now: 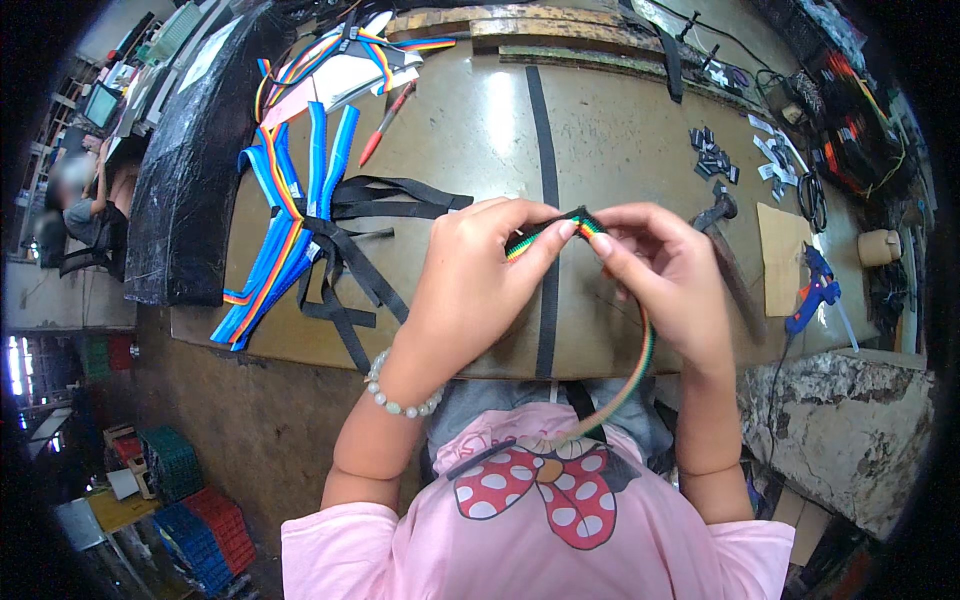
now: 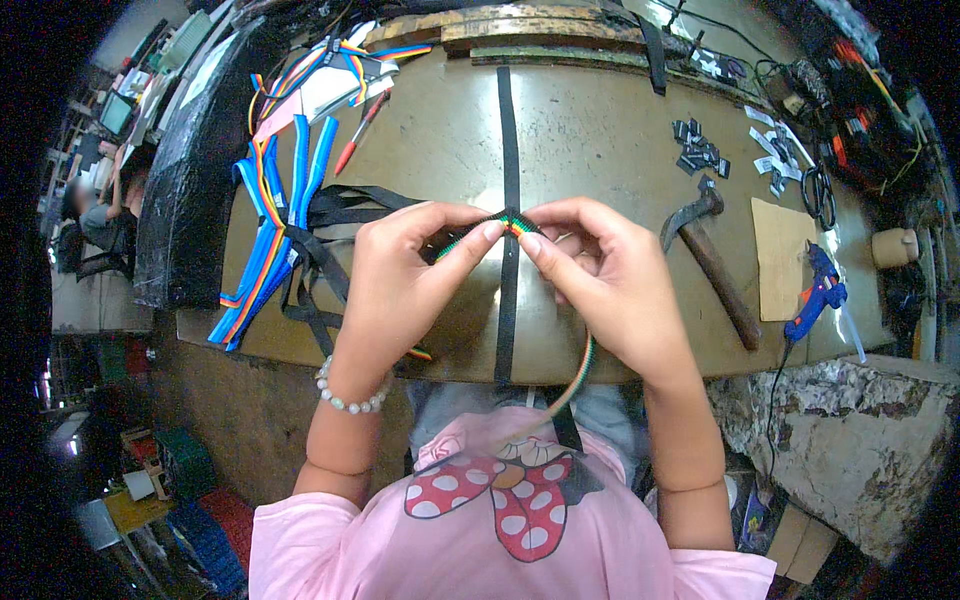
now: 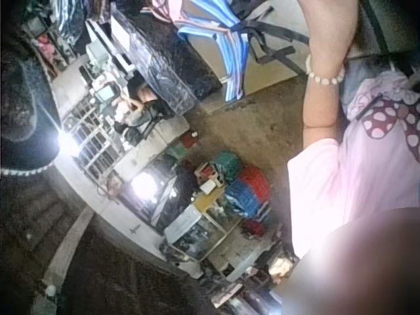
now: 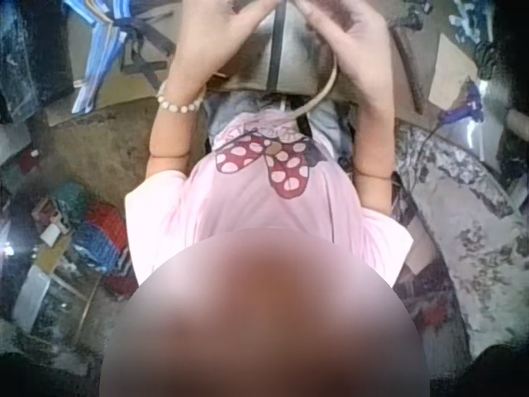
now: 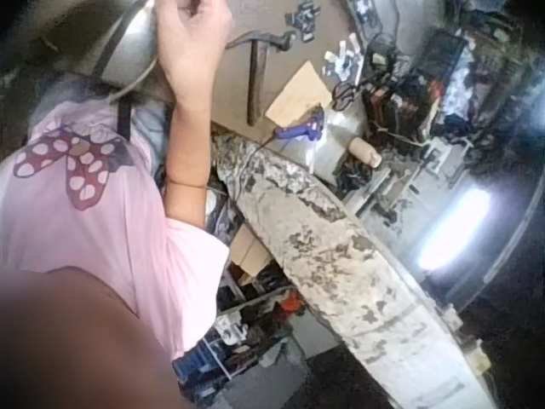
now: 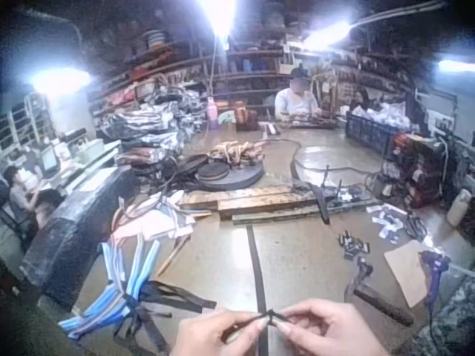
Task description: The person repeatedly applies hot glue to a black strap and attaches small rectangular pieces, then presses them in place. They handle multiple rainbow-colored and black straps, aligning and gluing components one at a time on a cluttered workbench.
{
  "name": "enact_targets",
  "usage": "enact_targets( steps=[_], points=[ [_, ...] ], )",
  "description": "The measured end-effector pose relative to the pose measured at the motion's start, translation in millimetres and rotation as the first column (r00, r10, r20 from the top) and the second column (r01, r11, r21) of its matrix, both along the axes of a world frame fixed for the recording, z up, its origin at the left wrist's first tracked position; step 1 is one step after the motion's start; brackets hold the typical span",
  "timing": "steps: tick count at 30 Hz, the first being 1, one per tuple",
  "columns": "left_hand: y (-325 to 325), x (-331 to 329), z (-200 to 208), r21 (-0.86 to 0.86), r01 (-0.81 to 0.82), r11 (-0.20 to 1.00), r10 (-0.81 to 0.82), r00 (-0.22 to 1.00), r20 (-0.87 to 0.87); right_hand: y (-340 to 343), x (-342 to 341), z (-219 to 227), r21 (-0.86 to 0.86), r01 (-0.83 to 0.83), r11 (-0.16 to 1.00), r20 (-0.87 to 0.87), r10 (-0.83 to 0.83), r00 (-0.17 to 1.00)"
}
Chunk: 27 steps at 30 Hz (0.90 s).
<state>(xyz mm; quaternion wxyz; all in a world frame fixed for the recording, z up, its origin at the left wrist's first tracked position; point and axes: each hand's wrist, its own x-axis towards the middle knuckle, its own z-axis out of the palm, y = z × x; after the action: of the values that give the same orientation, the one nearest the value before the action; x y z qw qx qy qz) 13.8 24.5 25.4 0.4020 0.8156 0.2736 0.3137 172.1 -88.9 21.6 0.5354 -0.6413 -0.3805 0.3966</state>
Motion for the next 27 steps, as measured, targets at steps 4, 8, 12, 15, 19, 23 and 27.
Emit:
enact_targets(
  steps=[4,8,12,15,19,23,27],
  points=[
    [10.9,0.7,-40.8,-0.2,-0.028,0.979,0.0,0.991,-0.137,12.3,8.0,-44.0,-0.102,-0.023,0.994,0.048,0.028,0.998],
    [10.3,0.2,-58.5,-0.219,-0.064,0.974,0.018,0.979,-0.205,16.7,1.8,-64.2,-0.105,0.024,0.994,0.25,0.003,0.968],
    [7.9,-1.5,-59.8,-0.214,-0.08,0.974,0.043,0.984,-0.174,13.0,1.3,-62.2,-0.081,0.011,0.997,0.319,0.016,0.948],
    [5.9,-0.9,-58.1,-0.171,-0.088,0.981,0.053,0.979,-0.197,14.9,1.3,-57.6,-0.094,0.004,0.996,0.318,0.026,0.948],
    [1.0,0.8,-57.8,0.003,-0.105,0.994,0.102,0.959,-0.266,19.7,0.9,-54.6,-0.132,-0.005,0.991,0.365,0.053,0.93],
    [-3.1,1.8,-61.5,0.211,-0.05,0.976,0.113,0.948,-0.298,23.8,3.8,-51.5,-0.129,-0.049,0.99,0.423,0.099,0.901],
    [-5.7,1.2,-63.7,0.35,0.094,0.932,0.032,0.94,-0.34,27.4,6.3,-44.7,-0.236,-0.058,0.97,0.422,0.156,0.893]
  ],
)
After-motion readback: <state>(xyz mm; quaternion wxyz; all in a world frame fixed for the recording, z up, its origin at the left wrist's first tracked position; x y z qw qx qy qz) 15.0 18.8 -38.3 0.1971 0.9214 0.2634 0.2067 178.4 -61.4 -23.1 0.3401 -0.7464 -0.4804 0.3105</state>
